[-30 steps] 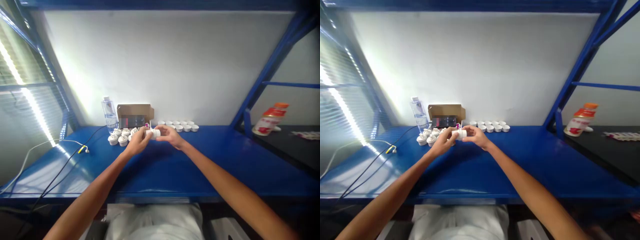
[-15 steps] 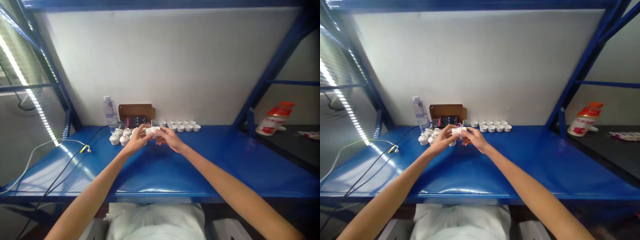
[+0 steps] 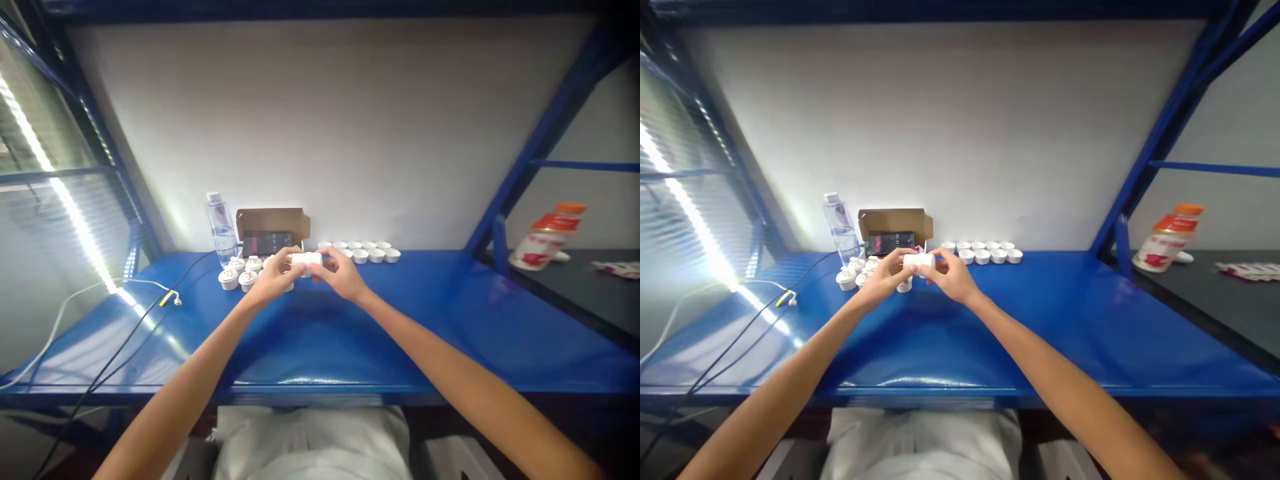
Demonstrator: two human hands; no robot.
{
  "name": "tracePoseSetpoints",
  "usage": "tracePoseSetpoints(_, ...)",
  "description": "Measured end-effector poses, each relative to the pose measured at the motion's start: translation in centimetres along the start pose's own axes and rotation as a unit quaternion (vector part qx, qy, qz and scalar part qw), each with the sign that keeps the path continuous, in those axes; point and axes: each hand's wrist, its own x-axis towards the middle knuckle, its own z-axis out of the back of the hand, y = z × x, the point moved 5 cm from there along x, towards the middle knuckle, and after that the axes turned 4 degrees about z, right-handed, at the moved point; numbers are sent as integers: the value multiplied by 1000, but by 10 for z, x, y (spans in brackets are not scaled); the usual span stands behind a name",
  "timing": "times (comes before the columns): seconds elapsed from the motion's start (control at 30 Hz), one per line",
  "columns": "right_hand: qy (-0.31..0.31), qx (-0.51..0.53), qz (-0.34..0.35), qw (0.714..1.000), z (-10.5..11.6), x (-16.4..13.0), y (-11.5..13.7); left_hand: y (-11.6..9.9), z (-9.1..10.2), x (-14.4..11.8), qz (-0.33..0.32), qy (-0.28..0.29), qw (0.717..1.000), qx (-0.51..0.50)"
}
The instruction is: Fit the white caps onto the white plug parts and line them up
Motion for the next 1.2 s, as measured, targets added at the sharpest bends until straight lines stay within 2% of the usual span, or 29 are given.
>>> tracePoseSetpoints(0.17, 4, -88, 105, 991, 0, 0, 18, 9, 1, 0, 77, 43, 996, -31)
tracePoseSetpoints(0.23, 11, -73, 67, 995, 0, 0, 15, 7, 0, -1, 78, 51, 995, -32)
tracePoseSetpoints(0.33, 14, -10, -14, 1000, 0, 0, 5, 2, -1, -3, 41, 52, 997, -39)
tracePoseSetpoints(0.4, 12, -20, 13, 1000, 1, 0, 7, 3, -1, -2, 44, 51, 997, -35)
tracePoseSetpoints(0.5, 11, -79, 95, 992, 1, 0, 17, 10, 0, -2, 91, 48, 995, -15)
tracePoseSetpoints(0.53, 10, -79, 94, 992, 1, 0, 17, 11, 0, -2, 96, 51, 994, -12)
tracePoseSetpoints(0.57, 7, -66, 71, 995, 1, 0, 15, 10, 0, -3, 89, 56, 994, -14)
tracePoseSetpoints(0.63, 9, -6, -23, 1000, 0, 1, 4, 4, -2, -4, 53, 69, 996, -24)
tracePoseSetpoints(0.7, 19, 54, -110, 992, -2, 1, -8, -1, -4, -5, 24, 73, 997, -25)
tracePoseSetpoints(0.73, 22, 71, -127, 989, -3, 1, -11, -2, -4, -5, 21, 69, 997, -21)
tracePoseSetpoints(0.77, 19, 77, -123, 989, -3, 1, -12, -1, -4, -5, 25, 61, 998, -14)
tracePoseSetpoints(0.9, -5, 40, -15, 999, -2, 3, -2, 8, -1, -3, 85, 24, 996, 13)
tracePoseSetpoints(0.93, -10, 36, -6, 999, -2, 3, 0, 9, 0, -2, 92, 24, 995, 13)
tracePoseSetpoints(1.0, -25, 57, -34, 998, -2, 2, 0, 7, -1, -3, 80, 37, 996, -2)
tracePoseSetpoints(1.13, -31, 143, -137, 980, -4, 1, -7, 1, -5, -4, 33, 50, 997, -44)
tracePoseSetpoints(1.2, -31, 155, -122, 980, -3, 2, -6, 1, -4, -4, 34, 40, 997, -48)
